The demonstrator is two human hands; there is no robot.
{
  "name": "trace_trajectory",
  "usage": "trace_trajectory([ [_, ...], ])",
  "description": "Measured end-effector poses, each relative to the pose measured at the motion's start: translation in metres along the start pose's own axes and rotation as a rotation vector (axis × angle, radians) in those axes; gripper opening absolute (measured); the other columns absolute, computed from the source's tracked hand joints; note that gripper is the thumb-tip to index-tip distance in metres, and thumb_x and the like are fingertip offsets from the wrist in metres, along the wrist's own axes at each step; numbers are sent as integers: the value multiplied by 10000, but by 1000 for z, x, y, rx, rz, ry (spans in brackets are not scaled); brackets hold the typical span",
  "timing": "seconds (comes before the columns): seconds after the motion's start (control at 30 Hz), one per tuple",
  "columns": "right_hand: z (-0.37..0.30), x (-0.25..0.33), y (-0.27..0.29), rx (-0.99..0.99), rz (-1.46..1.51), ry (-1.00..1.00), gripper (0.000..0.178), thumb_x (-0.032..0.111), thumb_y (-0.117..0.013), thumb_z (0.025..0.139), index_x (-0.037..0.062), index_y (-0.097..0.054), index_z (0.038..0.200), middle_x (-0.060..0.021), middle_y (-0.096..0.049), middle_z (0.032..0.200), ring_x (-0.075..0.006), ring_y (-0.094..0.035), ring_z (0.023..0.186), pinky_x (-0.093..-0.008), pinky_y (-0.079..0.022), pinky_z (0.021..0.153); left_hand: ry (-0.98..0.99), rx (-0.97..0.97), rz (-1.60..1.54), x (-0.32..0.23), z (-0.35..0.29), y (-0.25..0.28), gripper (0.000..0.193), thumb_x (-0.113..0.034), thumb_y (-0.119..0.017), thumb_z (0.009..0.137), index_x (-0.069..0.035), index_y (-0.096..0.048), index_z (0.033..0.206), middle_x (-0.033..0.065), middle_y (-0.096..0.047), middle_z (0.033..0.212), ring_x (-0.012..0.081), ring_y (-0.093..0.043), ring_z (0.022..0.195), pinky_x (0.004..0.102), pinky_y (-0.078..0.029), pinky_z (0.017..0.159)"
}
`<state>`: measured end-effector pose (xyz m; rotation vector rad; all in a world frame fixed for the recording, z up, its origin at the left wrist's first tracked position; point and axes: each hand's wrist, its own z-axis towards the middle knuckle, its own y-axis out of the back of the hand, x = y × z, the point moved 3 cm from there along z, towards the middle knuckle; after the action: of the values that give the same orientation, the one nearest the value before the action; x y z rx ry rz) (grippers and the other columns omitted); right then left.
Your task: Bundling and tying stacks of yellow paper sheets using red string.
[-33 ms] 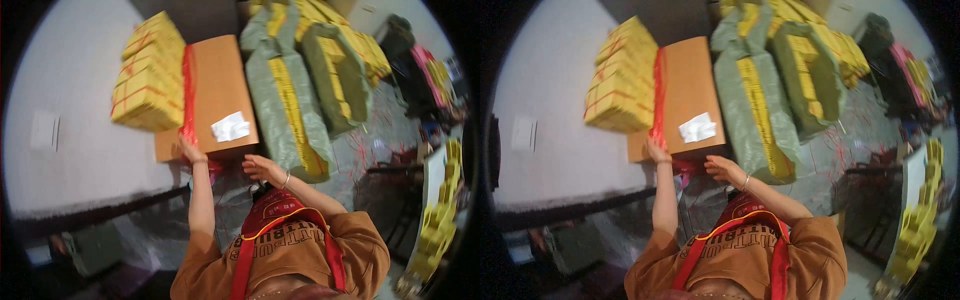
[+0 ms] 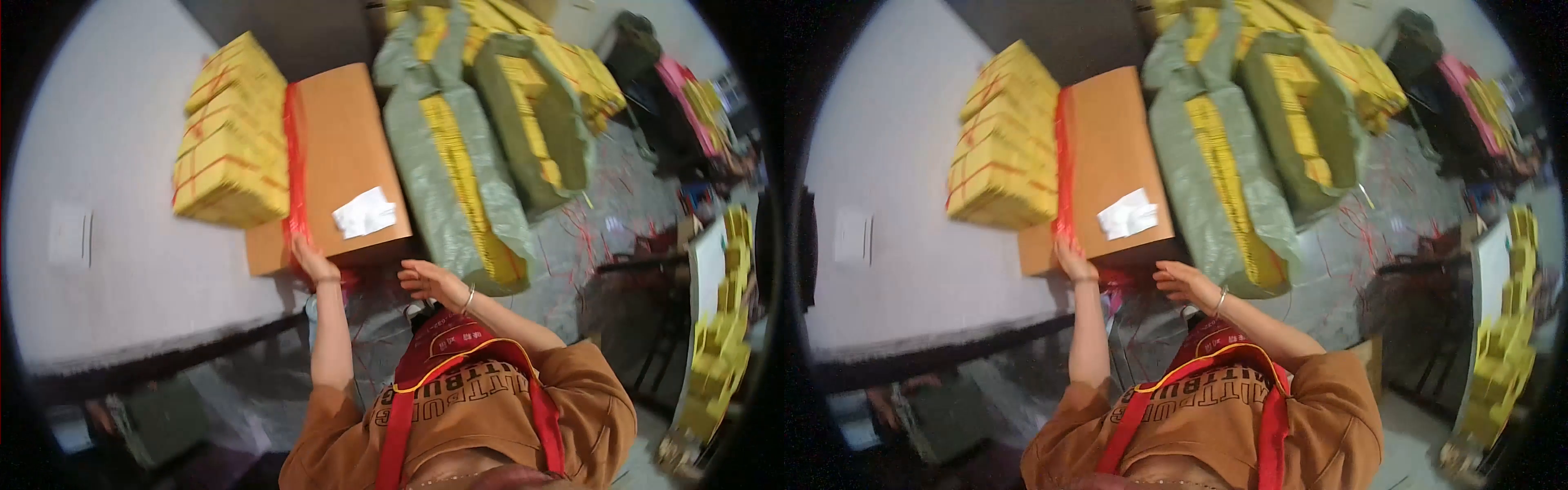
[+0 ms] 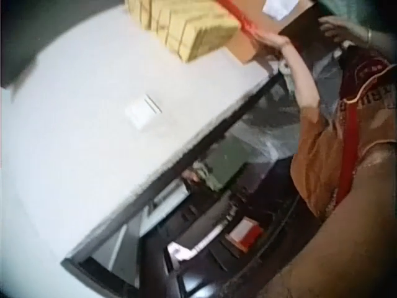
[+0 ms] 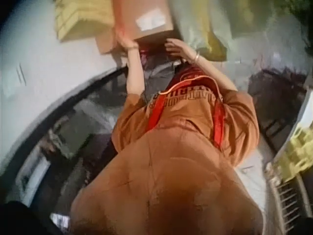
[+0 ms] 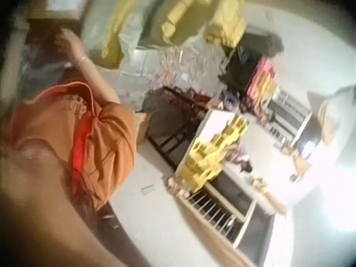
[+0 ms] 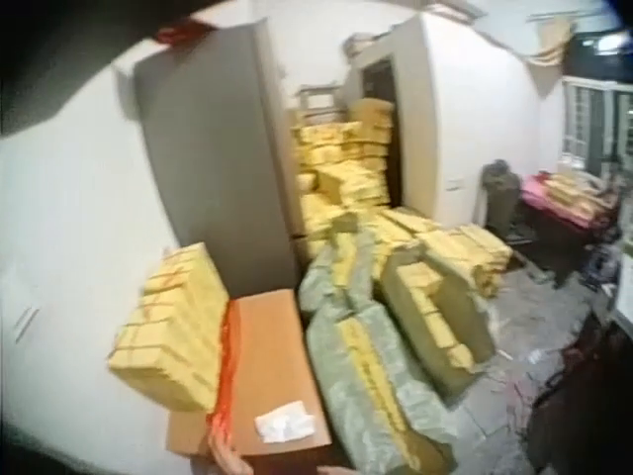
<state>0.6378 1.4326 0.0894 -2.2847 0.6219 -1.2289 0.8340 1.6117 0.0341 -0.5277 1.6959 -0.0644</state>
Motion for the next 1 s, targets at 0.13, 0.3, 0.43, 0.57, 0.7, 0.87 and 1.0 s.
trace_trajectory([
  [0.13, -62, -24, 46, -245, 183, 37, 485, 396, -428, 864, 122, -374, 1261, -44, -496, 1166, -168, -483, 1032, -328, -368, 831, 247, 249, 273, 12, -112, -15, 414, -367, -451, 851, -115, -441, 1179, 61, -509, 1123, 155, -492, 971, 320, -371, 793],
  [0.3, -124, -31, 99, -353, 323, 196, 406, 373, -485, 848, 139, -442, 1178, 2, -550, 1056, -111, -527, 917, -291, -403, 753, 190, 807, 451, 39, -241, -84, 271, -209, -476, 869, -27, -510, 1067, 71, -578, 949, 127, -536, 826, 230, -416, 701],
  [0.43, -183, -27, 154, -395, 385, 351, 382, 340, -445, 875, 132, -435, 1195, -4, -553, 1049, -117, -528, 930, -274, -408, 740, 286, 1194, 452, 76, -332, -166, 227, -155, -488, 862, -15, -523, 1038, 74, -580, 930, 121, -541, 811, 238, -422, 704],
  [0.57, -268, -23, 232, -526, 559, 379, 389, 360, -476, 857, 148, -448, 1182, -3, -541, 1046, -113, -519, 927, -283, -409, 746, 287, 1507, 458, 116, -428, -252, 218, -134, -488, 859, -22, -527, 1042, 60, -579, 938, 98, -536, 799, 225, -418, 695],
  [0.7, -355, -11, 310, -722, 543, 518, 351, 339, -471, 863, 145, -462, 1155, -9, -540, 1053, -110, -512, 926, -282, -408, 746, 370, 1704, 455, 160, -517, -308, 229, -137, -490, 859, -18, -524, 1051, 56, -580, 940, 95, -537, 794, 215, -415, 684],
  [0.87, -419, 2, 386, -846, 639, 697, 318, 307, -454, 875, 135, -465, 1142, -21, -543, 1053, -116, -513, 918, -289, -413, 761, 449, 1880, 612, 213, -580, -342, 242, -149, -504, 848, -18, -526, 1050, 41, -586, 928, 94, -541, 786, 212, -414, 670],
  [1.0, -427, 10, 427, -834, 788, 758, 322, 294, -442, 880, 120, -459, 1150, -32, -547, 1049, -127, -516, 937, -299, -426, 765, 419, 1943, 753, 257, -593, -386, 249, -164, -513, 840, -25, -530, 1046, 33, -590, 922, 100, -549, 777, 217, -414, 659],
])
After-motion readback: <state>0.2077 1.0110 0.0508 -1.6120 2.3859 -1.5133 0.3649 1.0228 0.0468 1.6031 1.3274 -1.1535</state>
